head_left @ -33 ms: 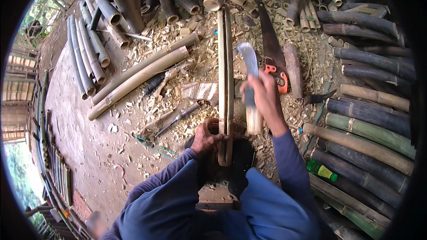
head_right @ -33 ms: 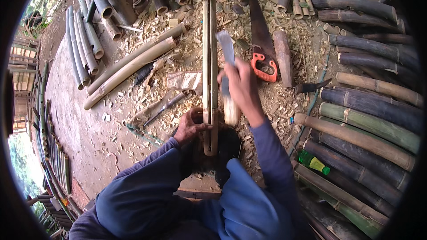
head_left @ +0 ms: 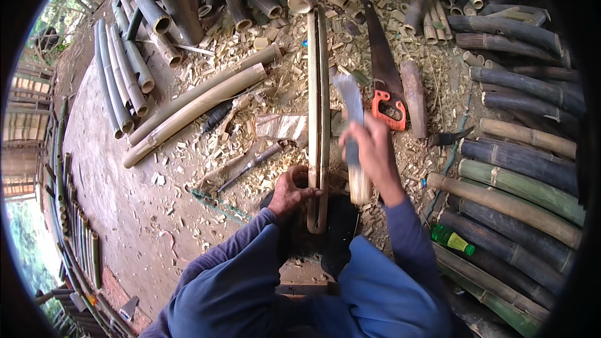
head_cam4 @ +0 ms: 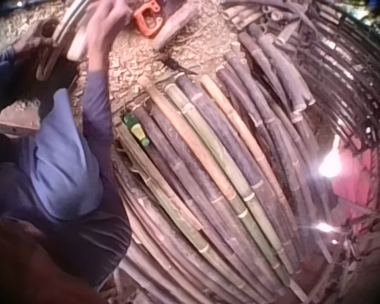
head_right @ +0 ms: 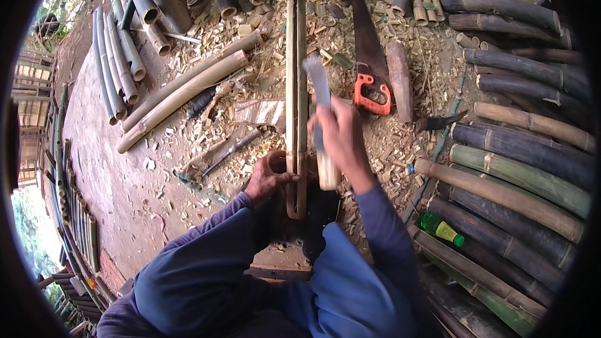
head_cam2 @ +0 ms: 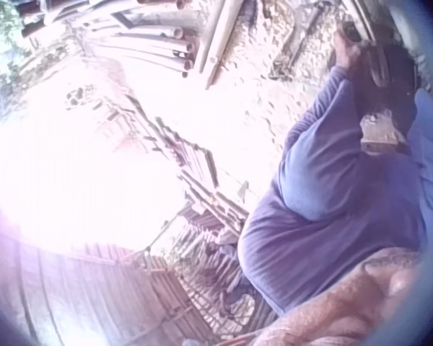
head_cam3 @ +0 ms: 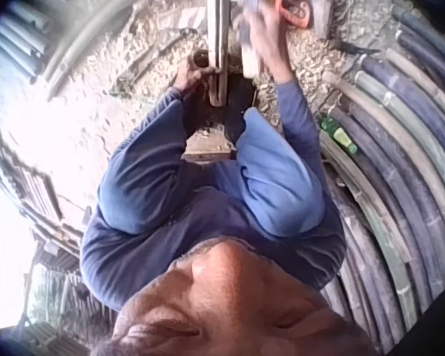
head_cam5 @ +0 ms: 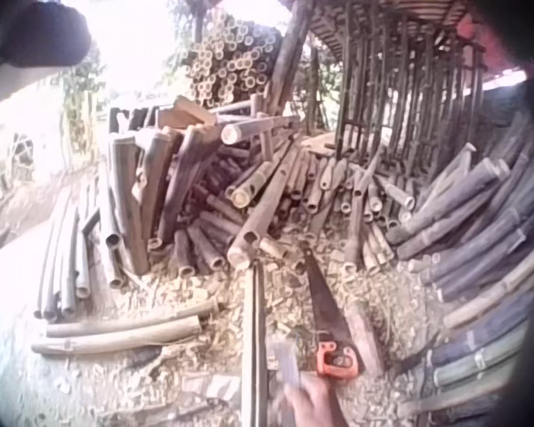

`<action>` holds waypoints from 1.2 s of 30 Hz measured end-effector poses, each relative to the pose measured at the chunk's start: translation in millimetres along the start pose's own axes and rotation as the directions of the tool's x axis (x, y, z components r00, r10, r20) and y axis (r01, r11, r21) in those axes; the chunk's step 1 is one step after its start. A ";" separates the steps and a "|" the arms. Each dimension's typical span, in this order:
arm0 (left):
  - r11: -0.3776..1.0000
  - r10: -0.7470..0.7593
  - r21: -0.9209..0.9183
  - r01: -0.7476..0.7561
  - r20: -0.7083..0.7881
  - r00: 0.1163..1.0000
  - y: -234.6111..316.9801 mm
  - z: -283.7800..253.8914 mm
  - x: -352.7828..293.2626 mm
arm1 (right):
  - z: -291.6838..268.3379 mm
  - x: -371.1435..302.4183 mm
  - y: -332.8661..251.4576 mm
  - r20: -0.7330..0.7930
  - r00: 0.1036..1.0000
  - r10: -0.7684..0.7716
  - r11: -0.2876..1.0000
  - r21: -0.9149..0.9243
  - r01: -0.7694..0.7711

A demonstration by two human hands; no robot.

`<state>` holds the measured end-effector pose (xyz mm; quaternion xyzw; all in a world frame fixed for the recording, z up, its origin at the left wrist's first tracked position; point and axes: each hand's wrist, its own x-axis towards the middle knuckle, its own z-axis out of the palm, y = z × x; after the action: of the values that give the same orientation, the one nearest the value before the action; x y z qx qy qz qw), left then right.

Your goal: The person splits a bamboo pole lengthwise using a chisel and a wooden mallet. They then use a knife to shave and smooth the split edges of the bamboo.

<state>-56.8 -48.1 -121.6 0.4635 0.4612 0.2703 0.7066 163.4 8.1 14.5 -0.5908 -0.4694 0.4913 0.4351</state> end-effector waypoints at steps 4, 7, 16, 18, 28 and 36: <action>1.000 -0.016 -0.002 0.016 -0.006 1.000 9.5 4.3 -2.2 | 17.1 -88.4 36.3 0.026 0.997 0.068 0.955 -0.290 -0.057; 0.999 0.001 0.032 0.000 -0.028 1.000 10.0 3.5 -3.0 | 22.9 -117.8 43.8 0.050 0.995 0.091 0.886 -0.461 -0.058; 0.986 0.004 0.168 0.001 -0.029 1.000 10.8 3.9 -2.4 | 43.1 -95.6 55.0 0.036 0.999 -0.007 0.793 -0.608 0.028; 0.988 0.014 0.154 -0.006 -0.051 0.999 5.9 3.2 -3.5 | 46.1 -89.4 55.3 0.031 0.999 -0.017 0.809 -0.587 0.032; 0.980 0.095 0.178 -0.086 -0.042 0.995 -3.4 2.5 -4.5 | 22.4 -0.7 14.6 -0.198 0.979 -0.048 0.997 -0.067 0.036; 0.876 0.050 0.480 0.039 -0.173 0.984 29.8 17.5 -13.6 | 18.7 -127.9 32.9 0.148 0.941 0.304 0.898 -0.373 -0.231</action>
<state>-45.5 -53.6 -86.7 0.5996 0.5744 0.1900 0.5239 139.3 -122.4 1.9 -0.6646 -0.5050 0.5128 0.2006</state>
